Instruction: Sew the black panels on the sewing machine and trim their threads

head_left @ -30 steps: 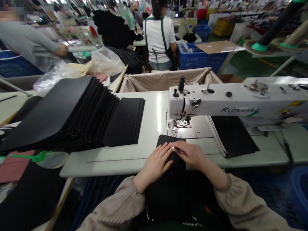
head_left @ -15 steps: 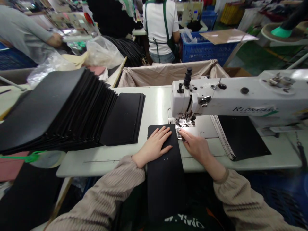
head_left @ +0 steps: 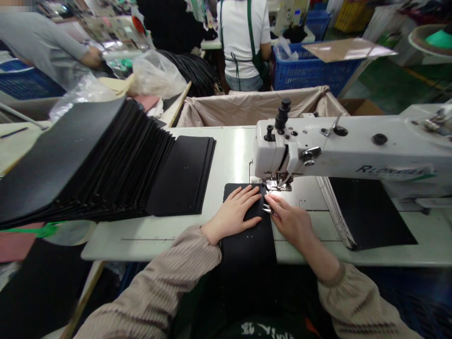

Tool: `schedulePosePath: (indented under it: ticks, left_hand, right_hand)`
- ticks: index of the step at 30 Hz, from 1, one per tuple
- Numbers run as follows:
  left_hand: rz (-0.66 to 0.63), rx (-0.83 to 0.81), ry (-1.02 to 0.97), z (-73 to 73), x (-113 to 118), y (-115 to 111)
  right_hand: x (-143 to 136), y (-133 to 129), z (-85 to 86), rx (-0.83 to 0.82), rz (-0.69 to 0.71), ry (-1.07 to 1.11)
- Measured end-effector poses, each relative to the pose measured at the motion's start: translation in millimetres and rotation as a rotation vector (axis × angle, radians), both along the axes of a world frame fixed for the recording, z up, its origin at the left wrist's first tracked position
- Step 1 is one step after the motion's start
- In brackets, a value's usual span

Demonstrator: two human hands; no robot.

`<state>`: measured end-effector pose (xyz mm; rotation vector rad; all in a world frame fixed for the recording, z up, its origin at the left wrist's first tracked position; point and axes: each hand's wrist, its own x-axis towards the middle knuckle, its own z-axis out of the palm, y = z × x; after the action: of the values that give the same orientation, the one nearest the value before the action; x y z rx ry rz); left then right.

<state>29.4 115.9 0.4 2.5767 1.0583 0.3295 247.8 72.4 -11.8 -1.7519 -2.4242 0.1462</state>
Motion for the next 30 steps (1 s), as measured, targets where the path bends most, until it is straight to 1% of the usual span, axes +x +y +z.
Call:
schedulePosePath:
  ticks: [13, 24, 30]
  left_hand:
    - [-0.013, 0.01, -0.019, -3.7, -0.8, 2.1]
    - [-0.007, 0.025, -0.03, -4.1, -1.4, 6.8]
    - [-0.027, 0.033, -0.046, -4.9, -3.0, 8.5]
  right_hand:
    - [-0.9, 1.0, -1.0, -0.008, -0.004, -0.014]
    - [-1.6, 1.2, 0.3, -0.009, -0.012, -0.004]
    - [-0.6, 0.7, -0.1, -0.008, -0.013, -0.004]
